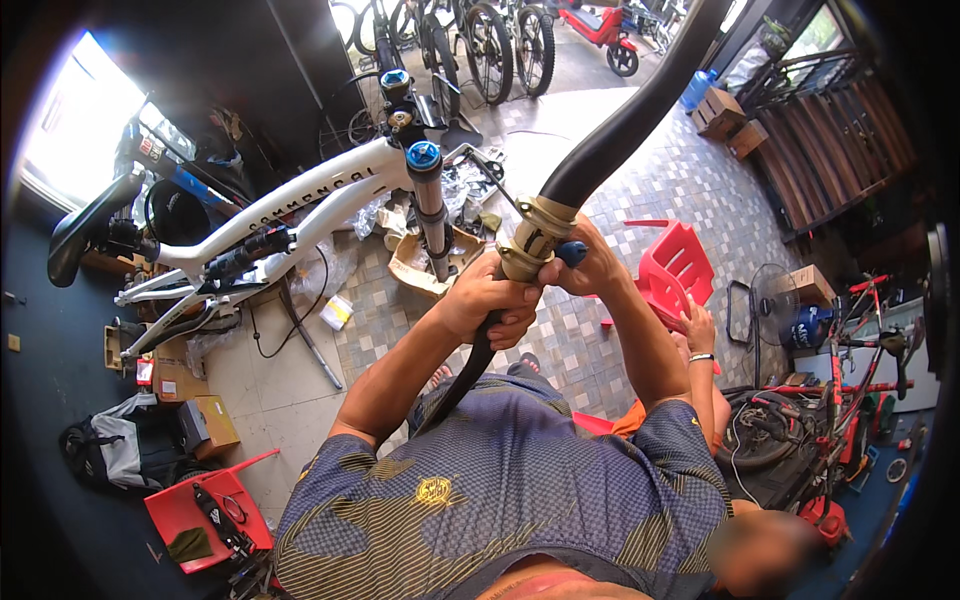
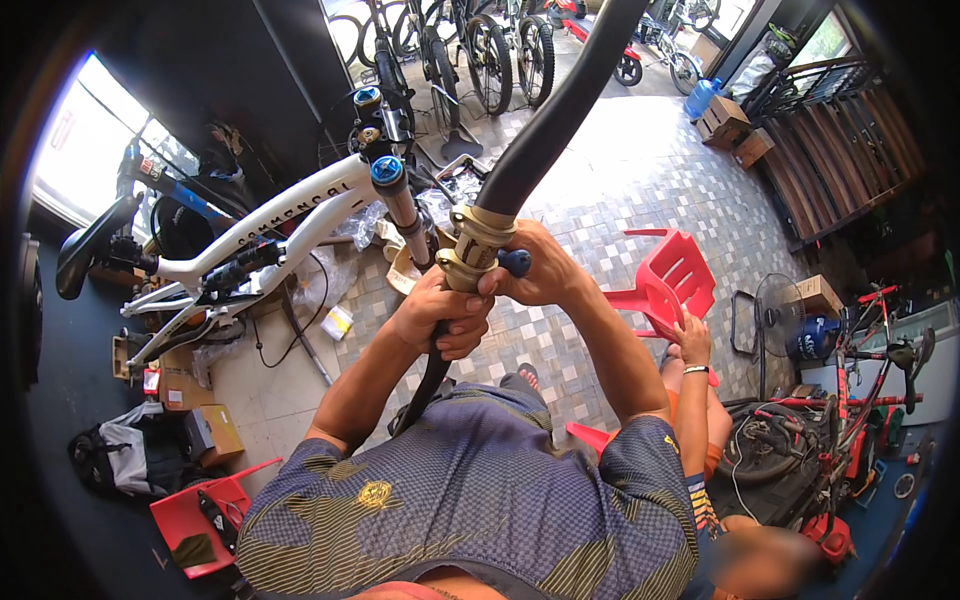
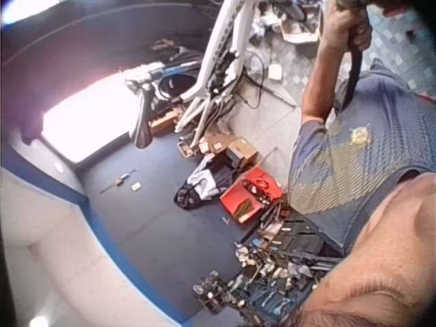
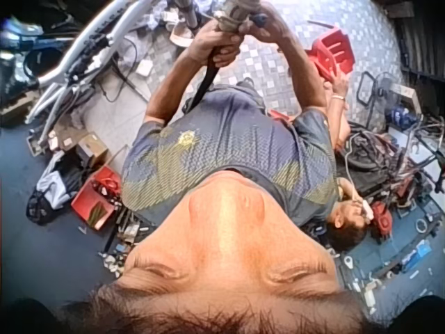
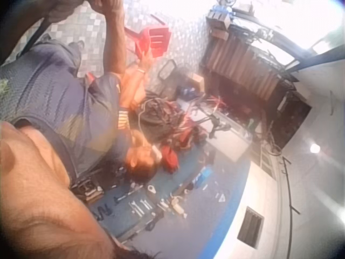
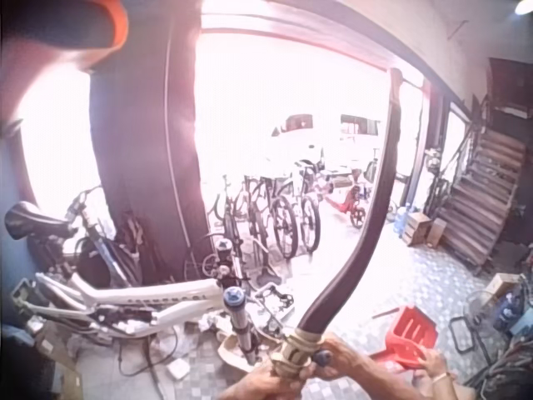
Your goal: The person installs a bicycle handlebar onto the fork steerer tube, aligns it, and tightens the stem bolts using an Allen key. The person also briefly retrieves a small item from a cluttered workbench.
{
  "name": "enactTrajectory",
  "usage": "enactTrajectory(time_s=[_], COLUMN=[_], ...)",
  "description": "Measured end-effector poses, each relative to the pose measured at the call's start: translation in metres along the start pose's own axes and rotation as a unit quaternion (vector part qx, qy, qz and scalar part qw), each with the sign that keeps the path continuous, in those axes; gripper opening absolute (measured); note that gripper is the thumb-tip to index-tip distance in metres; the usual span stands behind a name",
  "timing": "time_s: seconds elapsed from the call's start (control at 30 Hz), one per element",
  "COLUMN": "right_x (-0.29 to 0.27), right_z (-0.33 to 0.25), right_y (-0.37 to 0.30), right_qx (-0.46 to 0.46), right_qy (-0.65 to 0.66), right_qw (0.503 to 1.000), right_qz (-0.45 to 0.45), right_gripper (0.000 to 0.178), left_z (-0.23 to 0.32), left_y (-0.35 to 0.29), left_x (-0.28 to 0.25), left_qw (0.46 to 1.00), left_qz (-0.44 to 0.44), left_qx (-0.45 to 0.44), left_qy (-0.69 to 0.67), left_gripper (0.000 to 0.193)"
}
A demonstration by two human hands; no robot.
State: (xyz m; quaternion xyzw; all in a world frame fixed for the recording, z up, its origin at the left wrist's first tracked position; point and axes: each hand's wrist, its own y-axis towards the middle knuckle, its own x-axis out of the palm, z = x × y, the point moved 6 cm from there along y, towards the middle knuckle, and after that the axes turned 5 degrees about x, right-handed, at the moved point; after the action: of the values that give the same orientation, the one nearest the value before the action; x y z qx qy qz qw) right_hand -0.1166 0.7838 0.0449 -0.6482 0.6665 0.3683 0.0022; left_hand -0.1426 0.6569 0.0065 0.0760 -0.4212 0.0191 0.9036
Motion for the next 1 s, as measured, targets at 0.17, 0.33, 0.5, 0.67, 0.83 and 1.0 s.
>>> enactTrajectory(time_s=[0.17, 0.33, 0.5, 0.67, 0.83, 1.0], right_x=[0.0, 0.0, 0.001, 0.001, -0.005, -0.022], right_z=[0.003, 0.012, 0.016, 0.015, 0.024, 0.022], right_y=[-0.001, -0.003, -0.002, -0.001, -0.002, 0.0], right_qx=[0.024, 0.025, 0.075, 0.088, 0.104, 0.159], right_qy=[-0.006, -0.013, 0.002, 0.001, 0.004, 0.015], right_qw=[1.0, 1.0, 0.997, 0.996, 0.992, 0.973], right_qz=[0.002, 0.006, 0.012, 0.013, 0.065, 0.168], right_gripper=[0.057, 0.058, 0.058, 0.058, 0.054, 0.04], left_z=[0.001, 0.004, 0.009, 0.012, 0.013, 0.024], left_y=[-0.001, 0.001, 0.003, 0.005, 0.015, 0.039], left_x=[-0.007, -0.009, -0.011, -0.011, -0.022, -0.037], left_qw=[0.998, 0.996, 0.994, 0.991, 0.995, 0.991], left_qz=[0.046, 0.061, 0.075, 0.088, 0.081, -0.021], left_qx=[0.007, 0.002, 0.008, 0.012, -0.005, -0.03], left_qy=[0.042, 0.069, 0.082, 0.1, 0.061, -0.128], left_gripper=[0.019, 0.015, 0.012, 0.012, 0.012, 0.016])
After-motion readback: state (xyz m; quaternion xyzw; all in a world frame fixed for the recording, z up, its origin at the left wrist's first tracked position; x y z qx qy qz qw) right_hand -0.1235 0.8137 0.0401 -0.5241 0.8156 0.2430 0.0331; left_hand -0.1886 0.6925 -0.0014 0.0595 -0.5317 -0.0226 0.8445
